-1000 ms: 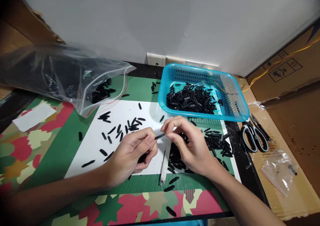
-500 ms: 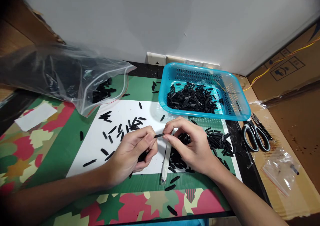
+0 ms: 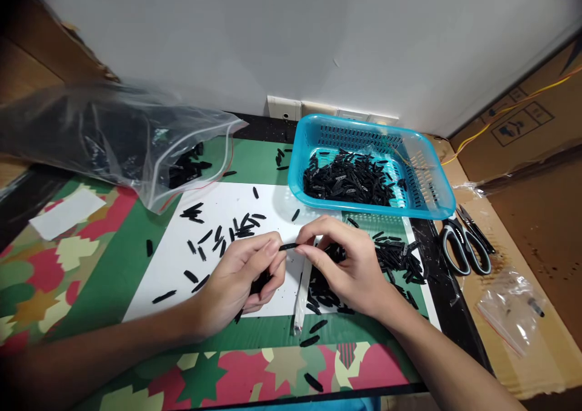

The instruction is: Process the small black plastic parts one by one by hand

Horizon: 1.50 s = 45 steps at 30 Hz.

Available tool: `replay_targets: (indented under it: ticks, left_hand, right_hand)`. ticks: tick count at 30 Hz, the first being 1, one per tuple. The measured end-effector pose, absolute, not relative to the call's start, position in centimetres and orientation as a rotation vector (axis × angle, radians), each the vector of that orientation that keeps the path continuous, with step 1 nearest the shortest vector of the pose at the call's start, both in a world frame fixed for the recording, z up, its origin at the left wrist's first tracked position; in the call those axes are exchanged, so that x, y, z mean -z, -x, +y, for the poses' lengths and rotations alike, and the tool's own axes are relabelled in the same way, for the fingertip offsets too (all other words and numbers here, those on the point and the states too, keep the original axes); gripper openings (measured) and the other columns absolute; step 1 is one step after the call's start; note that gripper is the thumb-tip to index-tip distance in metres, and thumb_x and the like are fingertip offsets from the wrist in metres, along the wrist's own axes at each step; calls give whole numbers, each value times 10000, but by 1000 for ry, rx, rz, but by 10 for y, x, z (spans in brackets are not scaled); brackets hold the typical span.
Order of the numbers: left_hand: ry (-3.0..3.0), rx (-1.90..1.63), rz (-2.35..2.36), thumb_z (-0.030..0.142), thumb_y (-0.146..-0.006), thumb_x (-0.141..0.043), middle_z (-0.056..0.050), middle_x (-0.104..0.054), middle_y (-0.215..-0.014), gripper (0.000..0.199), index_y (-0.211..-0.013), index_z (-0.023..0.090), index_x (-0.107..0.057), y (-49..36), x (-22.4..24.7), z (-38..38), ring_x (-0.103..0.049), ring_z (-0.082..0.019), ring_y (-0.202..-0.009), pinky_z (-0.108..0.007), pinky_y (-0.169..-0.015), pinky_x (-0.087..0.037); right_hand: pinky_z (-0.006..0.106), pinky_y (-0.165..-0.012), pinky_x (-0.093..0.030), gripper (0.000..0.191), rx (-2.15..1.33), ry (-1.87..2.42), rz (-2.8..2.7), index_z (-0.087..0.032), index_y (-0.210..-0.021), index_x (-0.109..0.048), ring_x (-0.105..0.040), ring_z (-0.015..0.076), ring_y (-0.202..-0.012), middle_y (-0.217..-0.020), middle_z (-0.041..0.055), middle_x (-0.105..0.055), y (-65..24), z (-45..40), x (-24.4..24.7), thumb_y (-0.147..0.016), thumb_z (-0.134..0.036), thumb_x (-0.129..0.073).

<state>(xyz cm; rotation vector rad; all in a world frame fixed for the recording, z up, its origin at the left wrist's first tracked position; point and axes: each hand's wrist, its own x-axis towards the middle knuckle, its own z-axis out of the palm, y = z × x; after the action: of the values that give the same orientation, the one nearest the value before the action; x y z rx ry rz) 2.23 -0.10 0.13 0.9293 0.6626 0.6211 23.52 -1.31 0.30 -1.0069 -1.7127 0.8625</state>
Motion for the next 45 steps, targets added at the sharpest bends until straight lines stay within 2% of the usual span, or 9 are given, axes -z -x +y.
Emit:
replay_targets:
  ticks: [5,10,14,20,30,35,38,42,45]
  left_hand:
    - [-921,-598,660,548,-1093,-515,69,-491,-590,450,-811,199,-483,-22,-3,-1,-317,-33,-414,-129,-366,-209]
    - [-917,-582,638,548,-1111,-453,71,-485,-598,418,-896,198,-533,-20,-4,-1,-306,-41,-431,-124,-383,-217]
    - [-907,-580,668,561,-1106,-453,68,-487,-604,421,-897,202,-526,-19,-4,-1,-306,-46,-446,-125,-388,-214]
    - [-901,-562,695,599,-1088,-466,75,-469,-601,434,-902,210,-513,-18,-5,-1,-286,-49,-452,-120,-382,-192]
    - [-900,-547,699,604,-1081,-484,79,-459,-600,426,-907,216,-508,-18,-5,-1,-277,-53,-458,-120,-381,-178]
    - [-897,-554,702,612,-1078,-479,76,-456,-595,434,-904,216,-508,-19,-4,-1,-283,-57,-463,-121,-381,-177]
    - [-898,-556,708,613,-1079,-469,77,-451,-591,434,-905,216,-504,-19,-5,-2,-283,-56,-459,-119,-381,-189]
    - [-905,-568,706,620,-1080,-452,77,-473,-610,408,-965,232,-502,-17,-8,-2,-290,-59,-452,-118,-380,-198]
    - [-893,-565,707,651,-1079,-419,82,-524,-643,379,-1118,279,-481,-16,-8,-2,-263,-62,-429,-123,-372,-177]
  right_hand:
    - [259,-734,-553,139,-757,995,-1805,-233,-1072,-724,-689,137,-835,-955,3,-760,-234,-11,-6,-1012,-108,-712]
    - [311,-760,-548,183,-276,968,-1926,-190,-1060,-710,-694,173,-833,-922,37,-753,-242,-6,-11,-975,-28,-690]
    - [342,-796,-534,152,1,1167,-1697,-221,-1026,-733,-700,190,-834,-922,28,-761,-257,2,-10,-975,-79,-715]
    - [346,-730,-514,39,-93,1253,-1440,-235,-1005,-765,-667,197,-784,-892,25,-750,-263,7,-7,-1009,-228,-727]
    - [372,-733,-513,215,-165,1094,-1641,-255,-1084,-756,-677,204,-799,-922,28,-758,-251,-2,-1,-971,-76,-715]
    - [384,-712,-522,152,-136,1119,-1612,-258,-1063,-754,-680,219,-788,-902,32,-754,-254,0,-2,-989,-132,-712]
    - [406,-766,-538,131,-35,1171,-1604,-266,-1068,-753,-707,240,-847,-937,41,-771,-256,2,-4,-992,-164,-722]
    - [439,-882,-488,269,179,1367,-1535,-271,-1226,-726,-682,229,-840,-1001,33,-775,-256,3,-7,-984,-154,-737]
    - [429,-854,-497,397,129,1277,-1626,-286,-1308,-688,-676,241,-874,-1040,45,-758,-247,-3,-8,-960,-103,-741]
